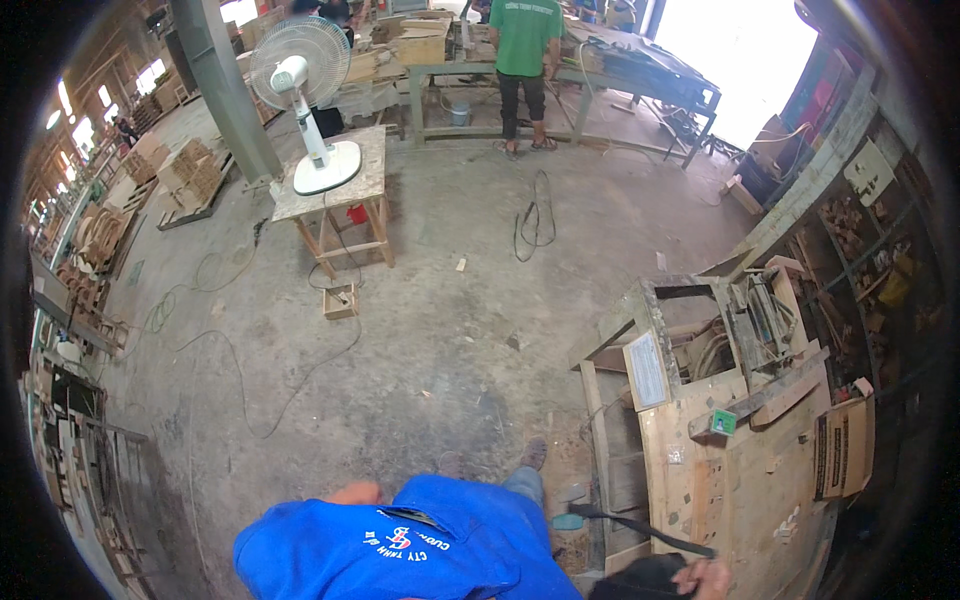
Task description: The person assembles wooden furniture components at a workbench. They align wooden pieces, insert dowels, tap them with a hammer, and secure joints using a nail gun. The person repeats this process for multiple components.
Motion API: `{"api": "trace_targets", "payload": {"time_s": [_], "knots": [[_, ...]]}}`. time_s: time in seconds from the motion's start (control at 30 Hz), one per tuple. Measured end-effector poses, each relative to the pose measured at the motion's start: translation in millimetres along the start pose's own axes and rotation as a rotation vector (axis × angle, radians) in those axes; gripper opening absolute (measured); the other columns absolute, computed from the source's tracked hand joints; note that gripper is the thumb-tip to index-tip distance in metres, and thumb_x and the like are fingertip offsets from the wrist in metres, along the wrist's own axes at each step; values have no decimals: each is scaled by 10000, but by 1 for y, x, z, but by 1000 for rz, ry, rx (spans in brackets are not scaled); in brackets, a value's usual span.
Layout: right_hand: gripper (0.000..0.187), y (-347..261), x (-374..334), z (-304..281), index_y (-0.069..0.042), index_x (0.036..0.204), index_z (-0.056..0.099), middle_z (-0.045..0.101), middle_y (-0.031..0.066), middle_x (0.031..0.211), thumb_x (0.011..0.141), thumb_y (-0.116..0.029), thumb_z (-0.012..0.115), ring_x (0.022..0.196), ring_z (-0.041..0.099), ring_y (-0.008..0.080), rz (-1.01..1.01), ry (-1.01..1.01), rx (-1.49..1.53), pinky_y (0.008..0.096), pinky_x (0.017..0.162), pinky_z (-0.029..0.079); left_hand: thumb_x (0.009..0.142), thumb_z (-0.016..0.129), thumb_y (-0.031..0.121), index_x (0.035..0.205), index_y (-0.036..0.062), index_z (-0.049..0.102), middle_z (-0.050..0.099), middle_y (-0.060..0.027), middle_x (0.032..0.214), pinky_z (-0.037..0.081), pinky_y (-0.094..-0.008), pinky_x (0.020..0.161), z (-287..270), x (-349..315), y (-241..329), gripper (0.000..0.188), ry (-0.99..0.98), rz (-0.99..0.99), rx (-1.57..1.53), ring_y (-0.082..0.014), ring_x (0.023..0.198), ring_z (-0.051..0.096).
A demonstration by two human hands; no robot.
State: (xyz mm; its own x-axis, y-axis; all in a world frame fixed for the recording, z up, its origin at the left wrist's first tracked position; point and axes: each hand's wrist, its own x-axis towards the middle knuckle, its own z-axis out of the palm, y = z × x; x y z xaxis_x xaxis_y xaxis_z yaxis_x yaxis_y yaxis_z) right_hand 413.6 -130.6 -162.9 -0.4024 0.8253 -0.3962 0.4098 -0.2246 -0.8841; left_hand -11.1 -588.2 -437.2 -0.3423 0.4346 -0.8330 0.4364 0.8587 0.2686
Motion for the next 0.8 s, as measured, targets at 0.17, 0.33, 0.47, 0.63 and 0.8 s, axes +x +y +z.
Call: {"api": "trace_targets", "payload": {"time_s": [0.17,0.33,0.47,0.63,0.8], "knots": [[458,107,19,78,-44,812,592,598,72,650,1094,-405,609,587,619,182,-55,-334,-89,365,667,582,956,653,392,1124,79,816,798,-209,1073,594,-548,875,61,-42,-40,391,-115,-190,-425,-429,978,758],[418,105,9,150,-70,882,601,633,58,727,1115,-417,577,618,576,157,338,-590,-156,323,633,516,957,657,368,1110,73,805,796,-204,1055,592,-531,858,79,-31,-41,364,103,-344,-846,-409,957,754],[446,103,-3,194,-74,829,599,593,40,660,1124,-406,562,583,586,149,444,-534,-45,319,623,526,958,660,348,1099,68,796,795,-199,1042,590,-517,844,84,-26,-50,343,189,-370,-992,-393,941,751],[441,100,10,231,-75,836,600,589,35,658,1126,-405,559,575,574,145,344,-594,-132,316,608,513,959,663,324,1086,62,786,793,-194,1024,588,-500,827,99,-32,-72,316,217,-442,-1069,-372,920,747],[436,104,14,249,-77,843,600,584,31,657,1128,-404,556,567,563,141,296,-598,-128,313,592,500,960,667,300,1072,56,775,792,-189,1007,586,-482,810,94,-34,-81,289,216,-484,-1074,-352,900,743]]}}
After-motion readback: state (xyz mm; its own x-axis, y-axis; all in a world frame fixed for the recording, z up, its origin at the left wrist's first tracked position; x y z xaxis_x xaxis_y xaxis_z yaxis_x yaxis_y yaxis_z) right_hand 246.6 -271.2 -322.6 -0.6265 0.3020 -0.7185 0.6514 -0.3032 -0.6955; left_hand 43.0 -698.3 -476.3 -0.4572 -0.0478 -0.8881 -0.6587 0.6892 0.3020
